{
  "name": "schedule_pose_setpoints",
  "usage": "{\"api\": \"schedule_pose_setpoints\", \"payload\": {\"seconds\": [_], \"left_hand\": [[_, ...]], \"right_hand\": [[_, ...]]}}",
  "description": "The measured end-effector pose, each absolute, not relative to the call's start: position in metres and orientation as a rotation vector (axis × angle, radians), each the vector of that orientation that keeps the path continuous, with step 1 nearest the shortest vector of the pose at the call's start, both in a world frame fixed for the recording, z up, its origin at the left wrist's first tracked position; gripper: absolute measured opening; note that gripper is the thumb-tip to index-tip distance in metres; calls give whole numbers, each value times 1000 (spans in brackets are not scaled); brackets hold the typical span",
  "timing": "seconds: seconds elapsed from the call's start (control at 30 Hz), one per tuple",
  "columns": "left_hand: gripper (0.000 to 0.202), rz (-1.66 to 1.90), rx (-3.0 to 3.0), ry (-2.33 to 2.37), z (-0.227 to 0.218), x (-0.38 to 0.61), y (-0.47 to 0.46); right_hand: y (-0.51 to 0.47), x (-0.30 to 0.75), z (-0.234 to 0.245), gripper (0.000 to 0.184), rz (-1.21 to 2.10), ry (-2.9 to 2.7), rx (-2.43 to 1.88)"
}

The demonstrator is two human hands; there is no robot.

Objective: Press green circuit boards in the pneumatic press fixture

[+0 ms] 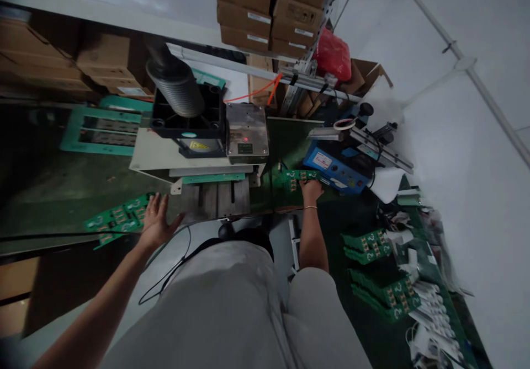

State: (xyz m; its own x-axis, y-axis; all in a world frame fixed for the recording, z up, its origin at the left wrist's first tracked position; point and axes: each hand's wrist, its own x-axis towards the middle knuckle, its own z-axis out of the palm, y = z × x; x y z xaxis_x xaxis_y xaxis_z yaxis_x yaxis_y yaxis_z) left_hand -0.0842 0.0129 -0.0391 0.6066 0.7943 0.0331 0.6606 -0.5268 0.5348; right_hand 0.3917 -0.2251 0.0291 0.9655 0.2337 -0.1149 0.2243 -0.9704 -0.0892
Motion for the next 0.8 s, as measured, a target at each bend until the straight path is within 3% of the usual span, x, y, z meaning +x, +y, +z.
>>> {"api": "schedule_pose_setpoints", "payload": {"seconds": [0.43,0.8], "left_hand": [[84,335,2407,1084,-49,-67,24],[68,257,2466,1046,-47,-26,36]], "right_hand": [[-236,348,52,36,-82,-496,-2943],[-222,267,57,31,62,-734,-2834]]}}
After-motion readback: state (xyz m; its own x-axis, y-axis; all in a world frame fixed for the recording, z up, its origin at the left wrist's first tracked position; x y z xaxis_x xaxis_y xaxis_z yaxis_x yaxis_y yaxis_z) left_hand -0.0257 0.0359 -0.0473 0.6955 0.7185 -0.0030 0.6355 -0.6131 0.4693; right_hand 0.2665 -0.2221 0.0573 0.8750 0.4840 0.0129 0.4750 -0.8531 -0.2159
